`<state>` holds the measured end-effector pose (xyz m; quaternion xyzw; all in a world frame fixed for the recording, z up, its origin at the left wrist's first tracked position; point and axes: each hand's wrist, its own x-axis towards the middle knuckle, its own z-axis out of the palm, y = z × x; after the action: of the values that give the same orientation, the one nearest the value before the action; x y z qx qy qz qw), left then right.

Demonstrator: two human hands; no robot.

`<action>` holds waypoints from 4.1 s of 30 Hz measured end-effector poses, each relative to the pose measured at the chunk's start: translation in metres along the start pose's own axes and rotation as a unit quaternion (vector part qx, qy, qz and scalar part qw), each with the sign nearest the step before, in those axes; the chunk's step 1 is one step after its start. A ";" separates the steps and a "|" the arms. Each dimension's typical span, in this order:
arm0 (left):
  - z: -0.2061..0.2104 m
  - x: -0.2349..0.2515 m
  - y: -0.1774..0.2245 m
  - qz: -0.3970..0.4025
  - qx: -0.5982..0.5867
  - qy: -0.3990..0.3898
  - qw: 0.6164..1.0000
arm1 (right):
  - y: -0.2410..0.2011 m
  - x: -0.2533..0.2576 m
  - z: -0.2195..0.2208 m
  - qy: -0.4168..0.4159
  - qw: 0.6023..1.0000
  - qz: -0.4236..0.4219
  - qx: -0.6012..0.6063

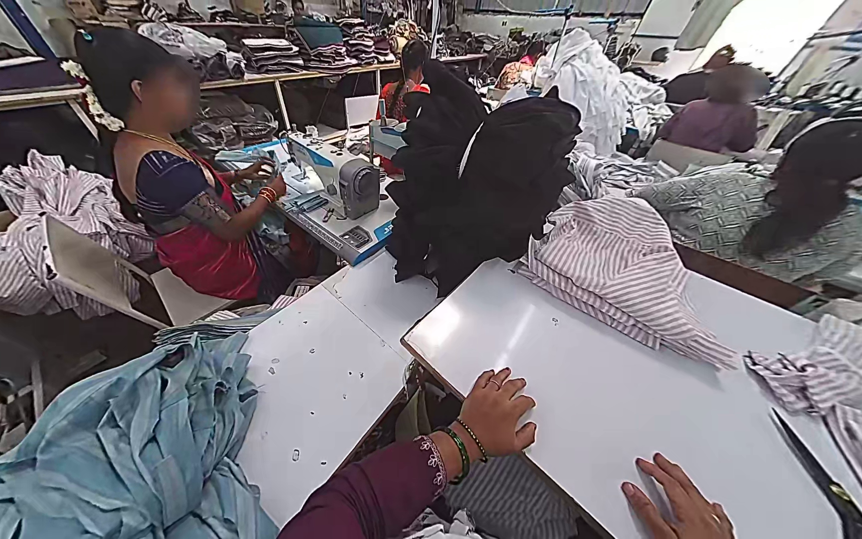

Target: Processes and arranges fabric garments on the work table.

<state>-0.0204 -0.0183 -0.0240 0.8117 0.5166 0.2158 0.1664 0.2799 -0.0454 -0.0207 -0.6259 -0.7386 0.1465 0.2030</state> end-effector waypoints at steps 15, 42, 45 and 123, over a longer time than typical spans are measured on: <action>-0.002 0.003 0.003 -0.039 0.019 -0.029 0.999 | 0.003 -0.012 -0.002 -0.007 0.999 -0.027 0.017; 0.085 0.096 0.233 0.121 -0.175 -0.219 0.952 | 0.160 0.004 -0.214 0.079 0.955 0.284 -0.020; 0.100 0.116 0.263 0.177 -0.159 -0.264 0.935 | 0.175 0.031 -0.201 -0.017 0.937 0.334 -0.097; 0.203 0.243 0.310 -0.150 -0.727 -0.109 0.661 | 0.167 0.049 -0.204 -0.233 0.893 0.325 -0.208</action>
<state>0.4139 0.0659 -0.0010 0.3614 0.2887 0.4051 0.7886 0.5163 0.0241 0.0847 -0.8066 -0.5340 0.1887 -0.1691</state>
